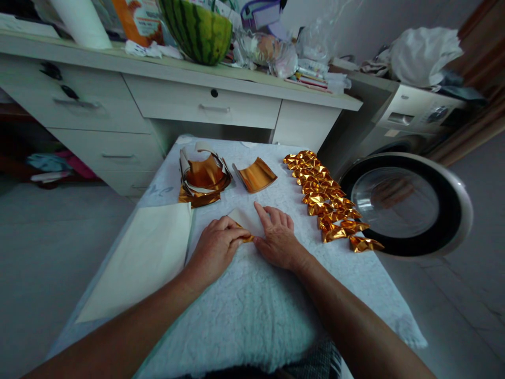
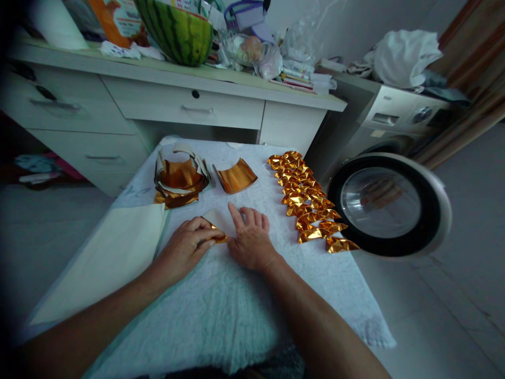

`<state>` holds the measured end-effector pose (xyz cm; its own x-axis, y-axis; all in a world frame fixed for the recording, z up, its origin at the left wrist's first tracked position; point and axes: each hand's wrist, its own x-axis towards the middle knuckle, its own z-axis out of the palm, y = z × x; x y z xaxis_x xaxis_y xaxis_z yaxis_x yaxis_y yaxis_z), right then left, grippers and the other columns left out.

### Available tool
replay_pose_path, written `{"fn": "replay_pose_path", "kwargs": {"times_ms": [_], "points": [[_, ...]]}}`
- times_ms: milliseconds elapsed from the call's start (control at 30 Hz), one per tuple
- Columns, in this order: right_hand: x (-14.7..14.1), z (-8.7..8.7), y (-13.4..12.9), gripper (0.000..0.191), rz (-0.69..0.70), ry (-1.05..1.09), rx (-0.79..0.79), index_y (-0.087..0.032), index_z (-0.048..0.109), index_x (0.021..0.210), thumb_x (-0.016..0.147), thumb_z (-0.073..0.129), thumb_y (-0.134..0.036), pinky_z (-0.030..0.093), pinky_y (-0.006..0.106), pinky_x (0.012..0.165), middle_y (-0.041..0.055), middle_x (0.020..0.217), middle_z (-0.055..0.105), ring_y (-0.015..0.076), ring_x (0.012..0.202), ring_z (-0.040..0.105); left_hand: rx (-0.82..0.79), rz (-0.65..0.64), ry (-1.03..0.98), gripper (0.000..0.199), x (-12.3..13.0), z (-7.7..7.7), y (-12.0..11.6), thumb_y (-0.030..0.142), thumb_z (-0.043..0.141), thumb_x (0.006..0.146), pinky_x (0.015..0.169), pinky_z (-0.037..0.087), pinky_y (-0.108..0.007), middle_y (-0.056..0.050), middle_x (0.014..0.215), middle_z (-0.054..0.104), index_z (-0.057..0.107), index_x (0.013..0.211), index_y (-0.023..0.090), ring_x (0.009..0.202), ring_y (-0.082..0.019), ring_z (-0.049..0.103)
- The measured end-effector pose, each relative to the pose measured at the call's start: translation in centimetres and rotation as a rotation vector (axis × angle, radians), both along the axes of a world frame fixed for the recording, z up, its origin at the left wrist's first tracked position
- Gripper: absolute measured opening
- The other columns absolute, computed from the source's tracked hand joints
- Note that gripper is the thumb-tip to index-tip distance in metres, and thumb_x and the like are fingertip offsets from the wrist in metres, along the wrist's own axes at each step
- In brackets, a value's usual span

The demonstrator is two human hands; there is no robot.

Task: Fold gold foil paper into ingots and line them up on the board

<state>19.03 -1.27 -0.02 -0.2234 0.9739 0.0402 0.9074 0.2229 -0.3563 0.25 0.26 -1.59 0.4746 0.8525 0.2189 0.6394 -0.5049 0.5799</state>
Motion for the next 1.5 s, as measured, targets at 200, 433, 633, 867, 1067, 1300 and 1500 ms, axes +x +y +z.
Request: {"fn": "replay_pose_path", "kwargs": {"times_ms": [200, 433, 633, 867, 1067, 1300, 1500], "points": [[0.3, 0.2, 0.1, 0.083, 0.016, -0.006, -0.054, -0.026, 0.014, 0.155, 0.082, 0.054, -0.023, 0.018, 0.053, 0.111, 0.0134, 0.148, 0.034, 0.03, 0.135, 0.028, 0.002, -0.006, 0.009, 0.029, -0.1, 0.0, 0.1, 0.012, 0.058, 0.085, 0.085, 0.045, -0.038, -0.004, 0.095, 0.061, 0.074, 0.104, 0.026, 0.093, -0.021, 0.056], [0.6, 0.5, 0.2, 0.087, 0.023, 0.032, -0.096, -0.02, 0.012, 0.155, 0.077, 0.051, -0.018, 0.018, 0.051, 0.112, 0.0138, 0.149, 0.032, 0.0295, 0.136, 0.027, 0.0, -0.011, -0.007, 0.029, -0.2, 0.0, 0.0, 0.013, 0.056, 0.086, 0.086, 0.045, -0.039, -0.004, 0.096, 0.061, 0.074, 0.104, 0.026, 0.094, -0.021, 0.056], [1.1, 0.7, 0.5, 0.079, -0.014, 0.167, -0.096, -0.009, 0.017, 0.151, 0.08, 0.049, -0.021, 0.022, 0.047, 0.111, 0.0171, 0.145, 0.038, 0.0273, 0.132, 0.032, -0.002, -0.034, -0.007, 0.033, -0.4, 0.0, -0.1, 0.01, 0.053, 0.086, 0.086, 0.045, -0.039, -0.005, 0.097, 0.061, 0.073, 0.106, 0.025, 0.093, -0.021, 0.055], [1.2, 0.2, 0.7, 0.058, 0.006, 0.093, -0.009, -0.017, 0.051, 0.129, 0.082, 0.061, -0.048, 0.028, 0.048, 0.105, 0.0147, 0.137, 0.045, 0.0307, 0.125, 0.039, 0.021, -0.019, -0.074, 0.02, -0.4, 0.5, -0.1, 0.019, 0.053, 0.088, 0.087, 0.045, -0.038, -0.004, 0.096, 0.058, 0.069, 0.1, 0.023, 0.095, -0.02, 0.055], [1.1, 0.0, 0.7, 0.06, 0.003, 0.072, 0.004, -0.017, 0.052, 0.128, 0.077, 0.068, -0.044, 0.029, 0.048, 0.105, 0.0139, 0.137, 0.045, 0.0301, 0.125, 0.039, 0.164, 0.264, 0.017, 0.026, -0.5, 0.5, 0.2, 0.024, 0.059, 0.085, 0.094, 0.041, -0.048, -0.01, 0.111, 0.059, 0.056, 0.11, 0.018, 0.108, -0.029, 0.052], [1.2, -0.3, 0.9, 0.057, 0.018, 0.086, 0.025, -0.018, 0.055, 0.126, 0.076, 0.07, -0.042, 0.03, 0.047, 0.104, 0.0124, 0.134, 0.047, 0.0289, 0.123, 0.041, 0.083, 0.258, -0.005, 0.032, -0.6, 0.0, 0.3, 0.022, 0.054, 0.087, 0.096, 0.043, -0.05, -0.009, 0.114, 0.062, 0.049, 0.118, 0.02, 0.108, -0.029, 0.056], [1.3, -0.2, 0.9, 0.055, 0.019, 0.091, 0.033, -0.02, 0.056, 0.124, 0.075, 0.07, -0.04, 0.031, 0.047, 0.103, 0.0113, 0.133, 0.049, 0.0289, 0.121, 0.042, -0.02, 0.262, -0.24, 0.037, -0.5, 0.0, 0.3, 0.017, 0.053, 0.085, 0.084, 0.051, -0.037, -0.005, 0.1, 0.058, 0.047, 0.121, 0.021, 0.088, -0.018, 0.061]]}}
